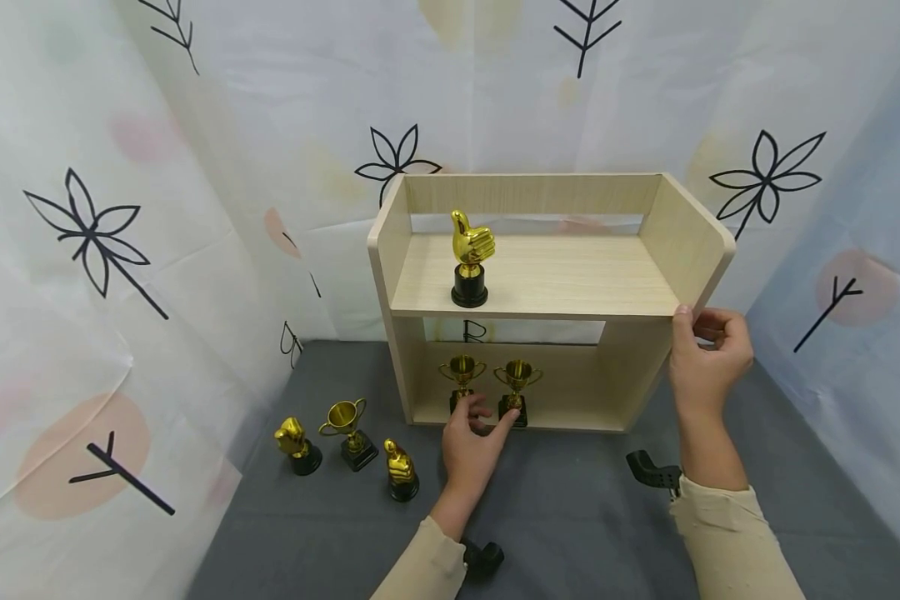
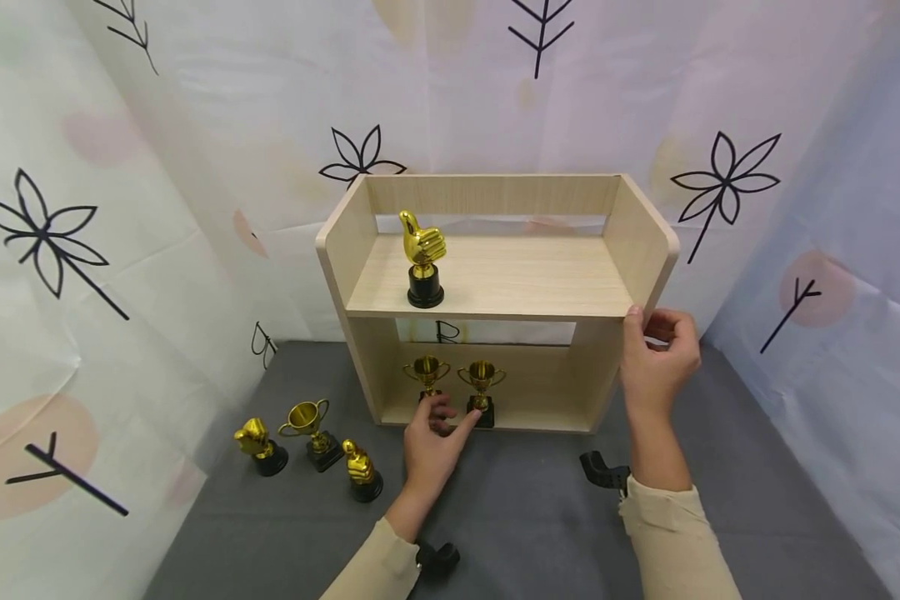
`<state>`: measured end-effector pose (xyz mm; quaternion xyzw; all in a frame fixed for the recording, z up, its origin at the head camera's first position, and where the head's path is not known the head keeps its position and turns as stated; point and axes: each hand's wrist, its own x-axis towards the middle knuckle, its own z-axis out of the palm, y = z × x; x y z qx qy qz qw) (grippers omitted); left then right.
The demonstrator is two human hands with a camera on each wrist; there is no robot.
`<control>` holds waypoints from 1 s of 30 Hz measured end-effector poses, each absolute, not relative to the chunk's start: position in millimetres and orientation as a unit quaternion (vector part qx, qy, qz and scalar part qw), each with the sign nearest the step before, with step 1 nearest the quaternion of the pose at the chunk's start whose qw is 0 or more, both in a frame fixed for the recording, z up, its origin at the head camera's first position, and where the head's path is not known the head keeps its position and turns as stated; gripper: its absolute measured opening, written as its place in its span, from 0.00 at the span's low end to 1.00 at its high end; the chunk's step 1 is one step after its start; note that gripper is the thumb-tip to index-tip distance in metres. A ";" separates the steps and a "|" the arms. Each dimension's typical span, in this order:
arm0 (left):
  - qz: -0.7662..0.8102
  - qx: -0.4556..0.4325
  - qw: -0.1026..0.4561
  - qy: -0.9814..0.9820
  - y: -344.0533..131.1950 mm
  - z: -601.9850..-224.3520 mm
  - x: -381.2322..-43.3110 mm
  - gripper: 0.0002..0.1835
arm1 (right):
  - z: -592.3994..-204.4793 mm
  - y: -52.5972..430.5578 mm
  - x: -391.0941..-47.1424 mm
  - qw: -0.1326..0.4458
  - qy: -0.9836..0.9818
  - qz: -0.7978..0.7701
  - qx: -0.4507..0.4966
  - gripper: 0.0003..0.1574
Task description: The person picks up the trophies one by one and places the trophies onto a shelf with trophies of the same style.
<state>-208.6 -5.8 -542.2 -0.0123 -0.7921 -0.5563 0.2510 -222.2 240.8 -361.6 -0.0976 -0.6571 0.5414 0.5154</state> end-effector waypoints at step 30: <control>-0.576 -0.041 0.278 -0.768 -15.2 -531.4 -193.1 0.23 | -362.8 240.1 -221.4 0.510 -0.654 0.550 -0.098 0.06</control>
